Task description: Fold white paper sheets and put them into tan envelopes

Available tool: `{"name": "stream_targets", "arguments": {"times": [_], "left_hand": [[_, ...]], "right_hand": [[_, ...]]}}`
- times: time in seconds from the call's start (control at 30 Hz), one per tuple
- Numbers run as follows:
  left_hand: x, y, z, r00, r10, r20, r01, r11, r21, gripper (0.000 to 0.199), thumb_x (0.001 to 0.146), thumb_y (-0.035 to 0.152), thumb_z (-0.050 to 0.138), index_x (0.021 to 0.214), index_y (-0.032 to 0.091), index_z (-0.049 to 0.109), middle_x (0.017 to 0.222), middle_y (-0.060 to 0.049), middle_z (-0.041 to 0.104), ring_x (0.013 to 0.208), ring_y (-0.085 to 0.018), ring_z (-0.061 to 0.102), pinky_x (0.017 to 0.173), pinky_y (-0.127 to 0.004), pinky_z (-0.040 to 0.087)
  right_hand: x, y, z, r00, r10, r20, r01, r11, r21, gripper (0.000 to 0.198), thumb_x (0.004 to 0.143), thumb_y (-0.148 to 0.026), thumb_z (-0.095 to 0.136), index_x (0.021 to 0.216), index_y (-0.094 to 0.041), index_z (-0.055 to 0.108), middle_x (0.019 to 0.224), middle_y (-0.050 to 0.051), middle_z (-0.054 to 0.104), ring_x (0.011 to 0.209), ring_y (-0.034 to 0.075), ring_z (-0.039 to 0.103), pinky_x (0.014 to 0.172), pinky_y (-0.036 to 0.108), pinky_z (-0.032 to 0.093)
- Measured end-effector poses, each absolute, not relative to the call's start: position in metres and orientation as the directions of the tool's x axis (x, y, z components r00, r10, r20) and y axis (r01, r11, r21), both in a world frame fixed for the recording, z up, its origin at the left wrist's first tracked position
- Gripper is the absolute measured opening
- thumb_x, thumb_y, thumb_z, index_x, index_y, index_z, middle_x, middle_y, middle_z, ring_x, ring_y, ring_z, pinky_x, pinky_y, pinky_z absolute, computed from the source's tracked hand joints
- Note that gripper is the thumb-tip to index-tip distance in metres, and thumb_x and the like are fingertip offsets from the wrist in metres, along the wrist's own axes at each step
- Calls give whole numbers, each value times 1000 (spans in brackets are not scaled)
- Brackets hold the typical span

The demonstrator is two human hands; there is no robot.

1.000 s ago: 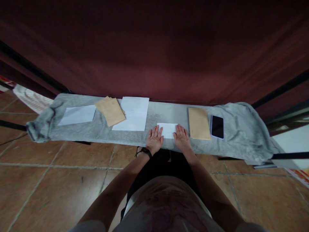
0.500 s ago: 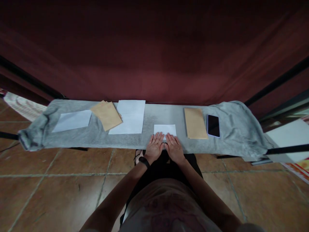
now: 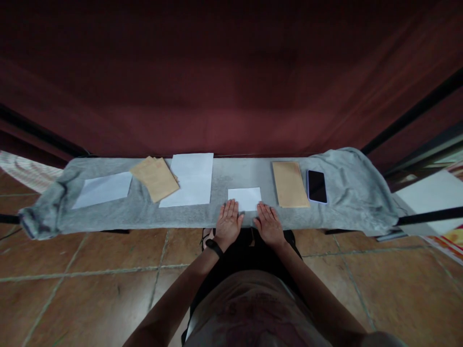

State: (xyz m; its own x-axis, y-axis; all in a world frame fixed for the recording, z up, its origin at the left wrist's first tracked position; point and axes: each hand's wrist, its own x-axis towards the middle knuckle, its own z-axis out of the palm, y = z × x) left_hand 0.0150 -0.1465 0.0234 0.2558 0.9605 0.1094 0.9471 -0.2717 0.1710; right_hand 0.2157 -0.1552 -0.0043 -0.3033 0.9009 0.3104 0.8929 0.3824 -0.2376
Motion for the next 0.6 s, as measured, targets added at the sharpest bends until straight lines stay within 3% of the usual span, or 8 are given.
{"name": "stream_targets", "arguments": {"times": [0.1, 0.27, 0.6], "left_hand": [[43, -133, 22, 360, 929, 88, 907, -371, 200, 53, 104, 34, 32, 155, 17, 37, 162, -9, 33, 153, -23, 22, 126, -47, 18], [72, -100, 18, 393, 919, 27, 893, -388, 229, 52, 105, 38, 31, 154, 25, 38, 164, -4, 31, 153, -24, 22, 125, -50, 18], [49, -75, 10, 290, 956, 42, 934, -292, 205, 58, 104, 41, 31, 158, 21, 30, 165, -8, 26, 154, -24, 18, 125, -48, 17]], "right_hand": [[215, -155, -5, -305, 900, 310, 897, 381, -224, 55, 105, -34, 39, 154, -9, 37, 156, 16, 43, 145, 28, 40, 120, 50, 28], [216, -155, -7, -317, 892, 322, 894, 395, -214, 52, 103, -29, 41, 150, -8, 43, 153, 17, 47, 144, 29, 41, 120, 50, 29], [215, -154, -1, -301, 890, 343, 890, 391, -233, 56, 104, -36, 43, 154, -11, 38, 154, 15, 46, 142, 29, 44, 119, 49, 30]]}}
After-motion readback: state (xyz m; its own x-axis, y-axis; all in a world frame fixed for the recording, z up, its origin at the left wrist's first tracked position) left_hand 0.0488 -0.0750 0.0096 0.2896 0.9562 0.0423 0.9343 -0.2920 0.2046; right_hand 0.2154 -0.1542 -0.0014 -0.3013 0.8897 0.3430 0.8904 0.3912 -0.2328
